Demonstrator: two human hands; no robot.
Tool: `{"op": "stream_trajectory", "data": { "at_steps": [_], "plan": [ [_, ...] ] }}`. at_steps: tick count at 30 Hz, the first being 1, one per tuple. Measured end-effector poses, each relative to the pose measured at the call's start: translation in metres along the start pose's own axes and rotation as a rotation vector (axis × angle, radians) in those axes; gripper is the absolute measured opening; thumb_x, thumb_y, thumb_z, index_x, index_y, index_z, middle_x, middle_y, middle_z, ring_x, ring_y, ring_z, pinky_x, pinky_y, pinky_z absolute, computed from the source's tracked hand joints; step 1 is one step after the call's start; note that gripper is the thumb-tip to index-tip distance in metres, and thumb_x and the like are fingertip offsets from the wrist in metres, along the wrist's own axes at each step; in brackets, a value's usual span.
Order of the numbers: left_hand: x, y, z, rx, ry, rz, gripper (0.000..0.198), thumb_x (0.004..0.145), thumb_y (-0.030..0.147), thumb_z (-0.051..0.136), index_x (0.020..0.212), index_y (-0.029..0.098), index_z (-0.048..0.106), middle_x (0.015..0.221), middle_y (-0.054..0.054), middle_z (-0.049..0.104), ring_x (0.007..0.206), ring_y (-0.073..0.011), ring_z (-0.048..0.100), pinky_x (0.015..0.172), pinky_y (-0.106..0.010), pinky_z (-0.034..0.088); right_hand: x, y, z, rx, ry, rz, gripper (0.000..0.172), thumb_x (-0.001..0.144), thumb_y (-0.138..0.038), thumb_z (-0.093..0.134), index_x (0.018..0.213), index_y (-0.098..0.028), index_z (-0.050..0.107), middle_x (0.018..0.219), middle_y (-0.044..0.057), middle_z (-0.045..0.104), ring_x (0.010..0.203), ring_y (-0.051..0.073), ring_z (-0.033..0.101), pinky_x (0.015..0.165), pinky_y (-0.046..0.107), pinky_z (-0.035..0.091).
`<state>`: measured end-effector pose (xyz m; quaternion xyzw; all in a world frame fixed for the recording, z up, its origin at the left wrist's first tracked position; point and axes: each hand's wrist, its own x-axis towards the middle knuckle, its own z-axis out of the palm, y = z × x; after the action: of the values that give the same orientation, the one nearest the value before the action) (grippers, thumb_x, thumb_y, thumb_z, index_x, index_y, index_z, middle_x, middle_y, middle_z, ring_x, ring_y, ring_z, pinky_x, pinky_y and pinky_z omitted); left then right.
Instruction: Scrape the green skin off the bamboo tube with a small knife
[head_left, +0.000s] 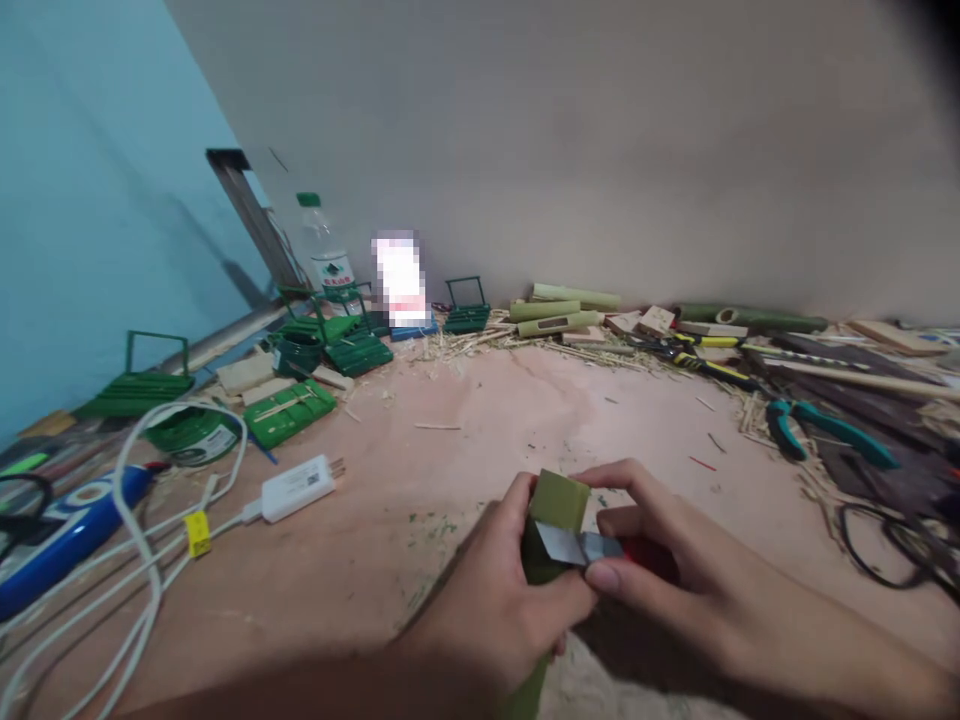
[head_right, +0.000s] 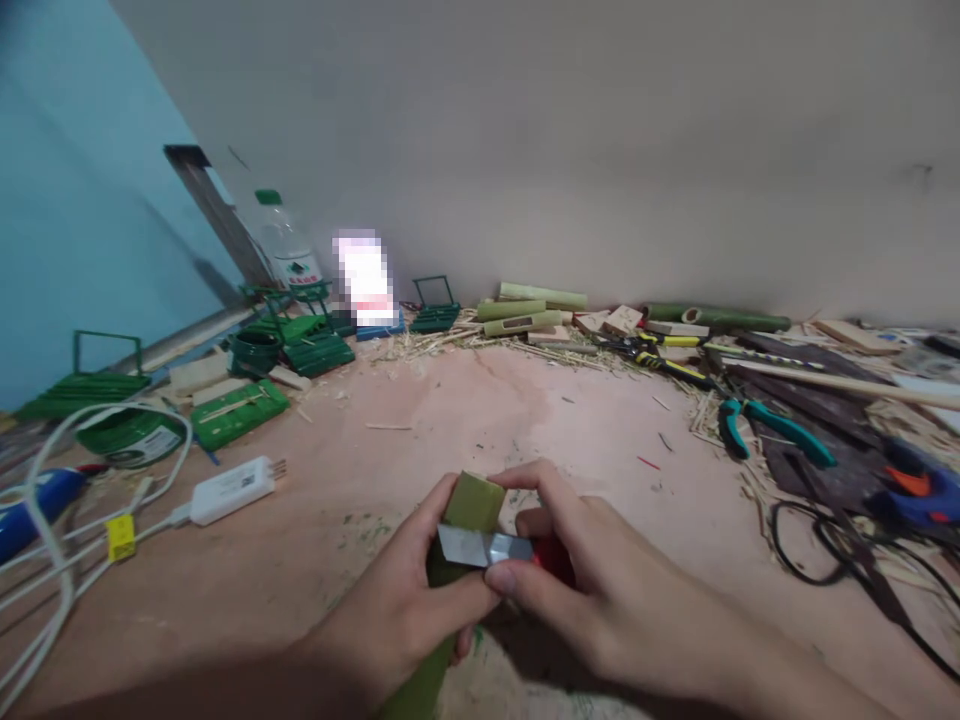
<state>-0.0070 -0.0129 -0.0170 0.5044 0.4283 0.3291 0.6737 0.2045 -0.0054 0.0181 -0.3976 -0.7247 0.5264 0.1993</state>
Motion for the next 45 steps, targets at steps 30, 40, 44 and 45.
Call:
{"op": "stream_trajectory", "data": {
  "at_steps": [30, 40, 44, 45],
  "plan": [
    [-0.007, 0.022, 0.002, 0.015, -0.005, -0.076, 0.034, 0.09, 0.028, 0.074, 0.116, 0.023, 0.054, 0.08, 0.004, 0.058, 0.059, -0.0098, 0.053, 0.054, -0.022, 0.045, 0.001, -0.009, 0.003, -0.025, 0.033, -0.05, 0.042, 0.112, -0.043, 0.047, 0.147, -0.024, 0.034, 0.09, 0.002, 0.073, 0.067, 0.013, 0.061, 0.062, 0.025, 0.049],
    [-0.008, 0.022, 0.005, 0.072, -0.003, -0.12, 0.035, 0.092, 0.03, 0.071, 0.121, 0.024, 0.053, 0.078, 0.004, 0.058, 0.06, -0.0118, 0.054, 0.054, -0.023, 0.045, 0.004, -0.009, 0.005, 0.084, 0.078, -0.047, 0.035, 0.112, -0.042, 0.049, 0.141, -0.023, 0.047, 0.102, 0.006, 0.075, 0.088, 0.017, 0.07, 0.078, 0.027, 0.055],
    [-0.008, 0.022, 0.004, 0.04, -0.024, -0.136, 0.038, 0.092, 0.028, 0.071, 0.125, 0.023, 0.051, 0.078, 0.004, 0.058, 0.06, -0.0121, 0.055, 0.056, -0.024, 0.047, 0.005, -0.011, 0.003, 0.075, 0.107, -0.046, 0.032, 0.111, -0.044, 0.05, 0.134, -0.022, 0.052, 0.103, 0.006, 0.075, 0.088, 0.017, 0.069, 0.077, 0.027, 0.055],
    [-0.007, 0.022, 0.003, 0.026, -0.031, -0.127, 0.038, 0.092, 0.029, 0.071, 0.124, 0.023, 0.051, 0.078, 0.003, 0.059, 0.059, -0.0116, 0.054, 0.055, -0.024, 0.046, 0.005, -0.011, 0.003, 0.081, 0.093, -0.034, 0.033, 0.111, -0.045, 0.05, 0.136, -0.023, 0.05, 0.1, 0.005, 0.075, 0.084, 0.016, 0.068, 0.073, 0.026, 0.054]
  ]
}}
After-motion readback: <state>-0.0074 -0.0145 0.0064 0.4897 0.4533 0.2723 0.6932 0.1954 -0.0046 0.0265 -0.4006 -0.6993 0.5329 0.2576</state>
